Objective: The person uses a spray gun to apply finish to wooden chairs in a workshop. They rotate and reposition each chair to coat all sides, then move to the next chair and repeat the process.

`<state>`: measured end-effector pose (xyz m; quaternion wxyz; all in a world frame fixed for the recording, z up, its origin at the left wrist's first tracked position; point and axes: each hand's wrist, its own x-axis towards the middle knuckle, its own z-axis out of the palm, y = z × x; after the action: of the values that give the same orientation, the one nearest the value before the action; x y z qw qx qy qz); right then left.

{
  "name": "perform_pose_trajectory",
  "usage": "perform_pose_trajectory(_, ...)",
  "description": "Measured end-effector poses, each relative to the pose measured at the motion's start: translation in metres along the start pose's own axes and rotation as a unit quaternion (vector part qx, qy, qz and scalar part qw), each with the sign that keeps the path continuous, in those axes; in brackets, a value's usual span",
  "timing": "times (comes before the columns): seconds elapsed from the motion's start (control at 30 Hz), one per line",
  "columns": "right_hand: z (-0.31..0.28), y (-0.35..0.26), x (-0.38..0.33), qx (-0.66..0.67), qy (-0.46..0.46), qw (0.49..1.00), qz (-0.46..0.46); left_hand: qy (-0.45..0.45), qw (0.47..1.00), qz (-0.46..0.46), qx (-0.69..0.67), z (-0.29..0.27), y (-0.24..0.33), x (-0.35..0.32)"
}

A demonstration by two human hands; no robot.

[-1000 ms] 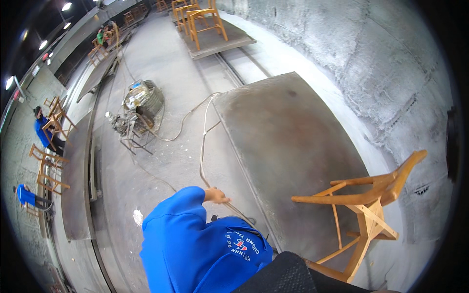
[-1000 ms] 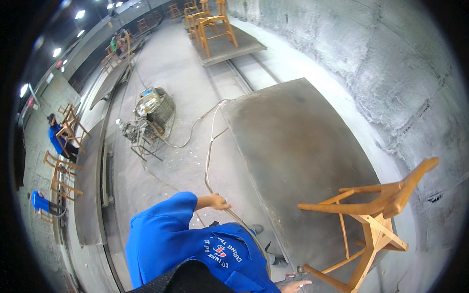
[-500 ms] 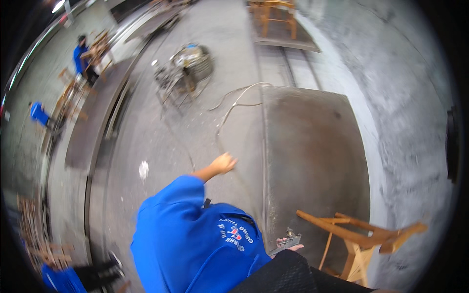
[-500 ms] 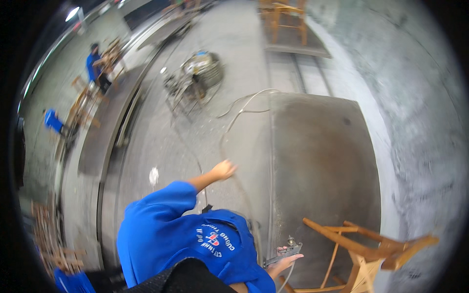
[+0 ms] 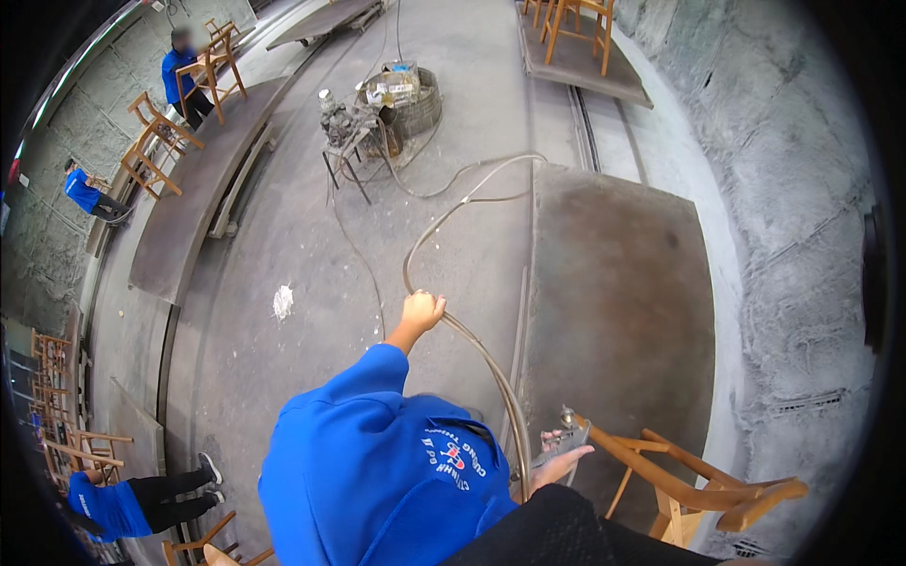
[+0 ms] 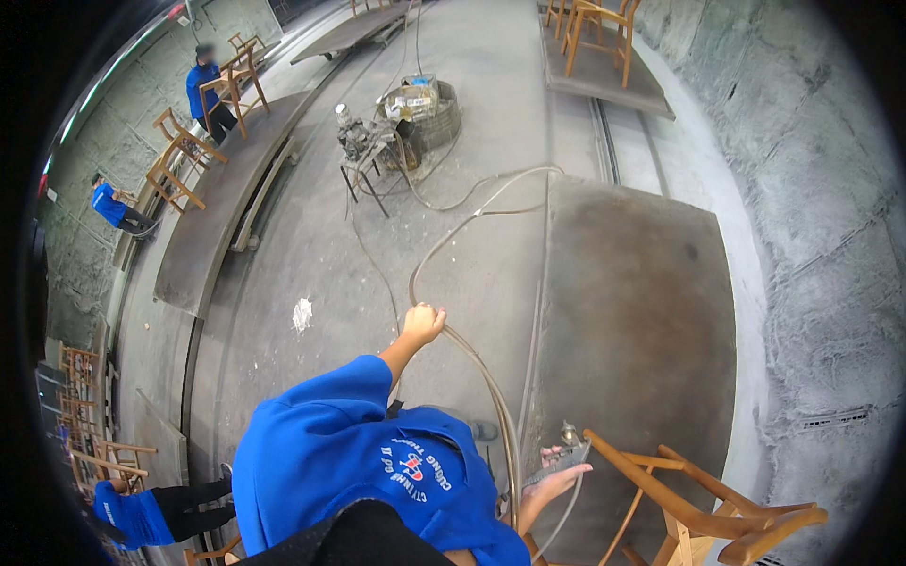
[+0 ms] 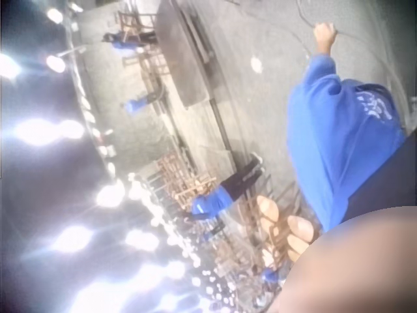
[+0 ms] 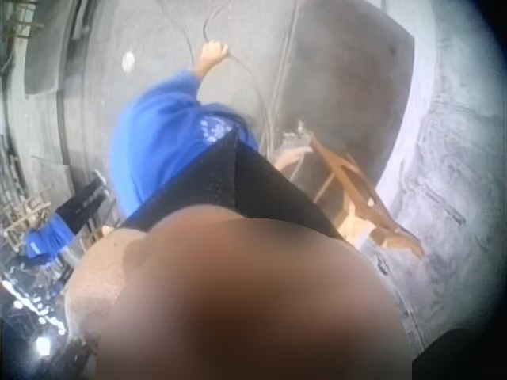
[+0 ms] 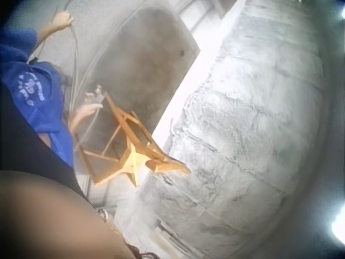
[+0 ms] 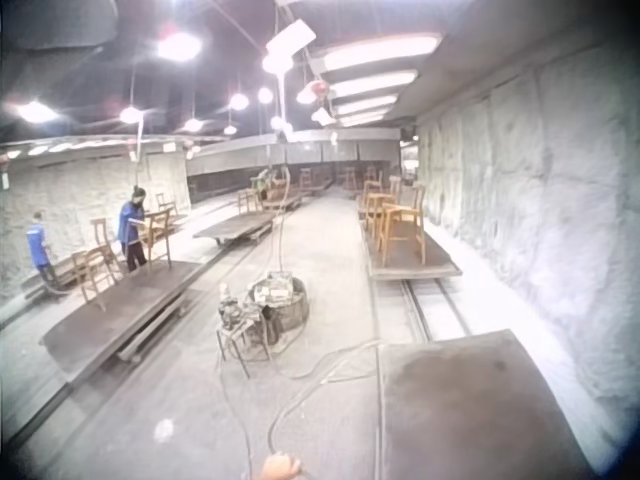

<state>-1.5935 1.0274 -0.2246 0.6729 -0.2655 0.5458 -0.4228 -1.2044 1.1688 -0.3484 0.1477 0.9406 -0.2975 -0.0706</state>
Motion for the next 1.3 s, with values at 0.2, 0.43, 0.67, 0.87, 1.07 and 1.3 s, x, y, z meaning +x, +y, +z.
perform_pose_trajectory(0.2, -0.007, -0.005, -0.005, -0.116, 0.025, 0.993, 0.017, 0.126, 0.988, 0.066, -0.054, -0.002, 0.064, 0.080)
perform_pose_trajectory(0.43, 0.033, -0.033, 0.002, -0.043, -0.009, 0.997, -0.057, 0.294, 0.913, 0.251, -0.135, -0.069, 0.124, 0.160)
perform_pose_trajectory(0.67, 0.033, -0.027, -0.002, -0.014, -0.056, 0.998, -0.014, -0.106, 0.990, -0.061, 0.073, -0.052, -0.017, -0.040)
perform_pose_trajectory(0.87, 0.000, -0.024, -0.020, -0.052, 0.009, 0.997, 0.054, -0.316, 0.932, -0.179, -0.004, -0.086, -0.054, -0.215)
perform_pose_trajectory(1.07, 0.006, -0.004, -0.022, -0.024, 0.105, 0.994, 0.020, -0.358, 0.903, 0.165, 0.171, -0.076, 0.022, -0.032)
perform_pose_trajectory(1.3, 0.037, 0.026, -0.073, 0.068, 0.345, 0.934, -0.054, -0.113, 0.732, 0.577, -0.344, -0.134, 0.307, 0.219)
